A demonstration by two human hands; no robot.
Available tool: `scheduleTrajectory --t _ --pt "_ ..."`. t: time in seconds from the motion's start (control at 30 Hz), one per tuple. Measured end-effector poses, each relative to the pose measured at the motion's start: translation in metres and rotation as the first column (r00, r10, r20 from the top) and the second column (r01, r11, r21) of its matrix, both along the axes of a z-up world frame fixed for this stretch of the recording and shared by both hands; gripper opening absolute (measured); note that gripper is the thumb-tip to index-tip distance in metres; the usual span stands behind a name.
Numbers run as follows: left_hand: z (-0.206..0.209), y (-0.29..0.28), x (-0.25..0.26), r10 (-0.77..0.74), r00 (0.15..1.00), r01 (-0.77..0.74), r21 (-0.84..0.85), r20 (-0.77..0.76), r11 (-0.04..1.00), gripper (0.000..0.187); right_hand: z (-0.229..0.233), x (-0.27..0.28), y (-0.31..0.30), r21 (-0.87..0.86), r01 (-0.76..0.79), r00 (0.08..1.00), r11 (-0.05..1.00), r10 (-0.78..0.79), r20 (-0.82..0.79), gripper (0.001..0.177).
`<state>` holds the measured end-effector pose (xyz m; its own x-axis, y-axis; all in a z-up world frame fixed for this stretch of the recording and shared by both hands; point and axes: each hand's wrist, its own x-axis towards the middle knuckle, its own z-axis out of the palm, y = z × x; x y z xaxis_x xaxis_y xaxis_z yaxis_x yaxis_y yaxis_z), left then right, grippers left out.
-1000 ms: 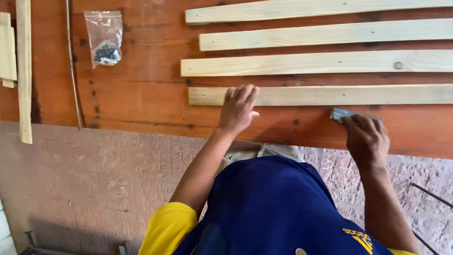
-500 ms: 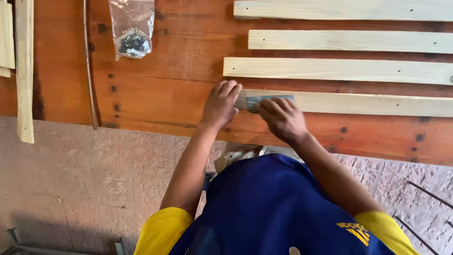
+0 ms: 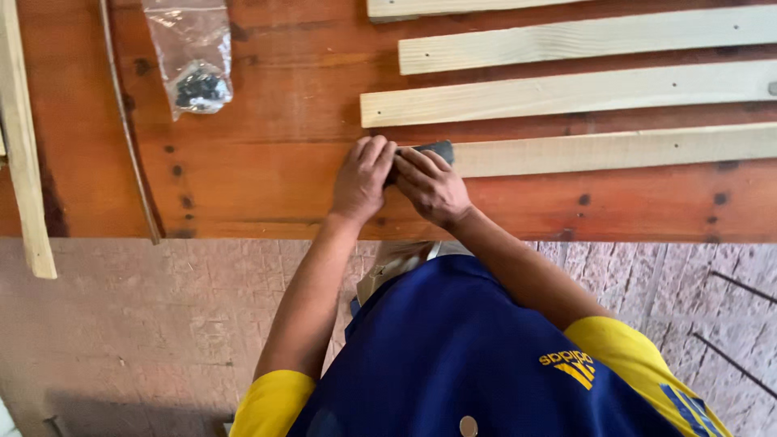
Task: The person sands several wooden planks by hand using a piece of sandpaper on a large wooden table.
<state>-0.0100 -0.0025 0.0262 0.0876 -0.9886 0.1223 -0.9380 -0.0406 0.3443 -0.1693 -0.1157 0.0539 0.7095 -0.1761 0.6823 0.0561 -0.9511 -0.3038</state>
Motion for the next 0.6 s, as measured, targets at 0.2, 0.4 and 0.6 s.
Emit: scheduleTrajectory --t 0.2,0.4,0.6 --pt "-0.006 0.001 -0.007 0.033 0.999 -0.035 0.033 0.043 0.999 0.07 -0.028 -0.016 0.002 0.049 0.057 0.996 0.997 -0.053 -0.07 0.018" --pt "-0.002 0.003 -0.009 0.037 0.998 -0.043 0.101 0.06 0.994 0.078 -0.022 -0.071 -0.021 0.062 0.159 0.981 0.985 -0.151 -0.124 0.022" --pt "0.003 0.003 -0.011 0.044 0.998 -0.048 0.106 0.035 0.993 0.079 -0.019 -0.146 -0.061 0.024 0.331 0.923 0.943 -0.319 -0.214 0.024"
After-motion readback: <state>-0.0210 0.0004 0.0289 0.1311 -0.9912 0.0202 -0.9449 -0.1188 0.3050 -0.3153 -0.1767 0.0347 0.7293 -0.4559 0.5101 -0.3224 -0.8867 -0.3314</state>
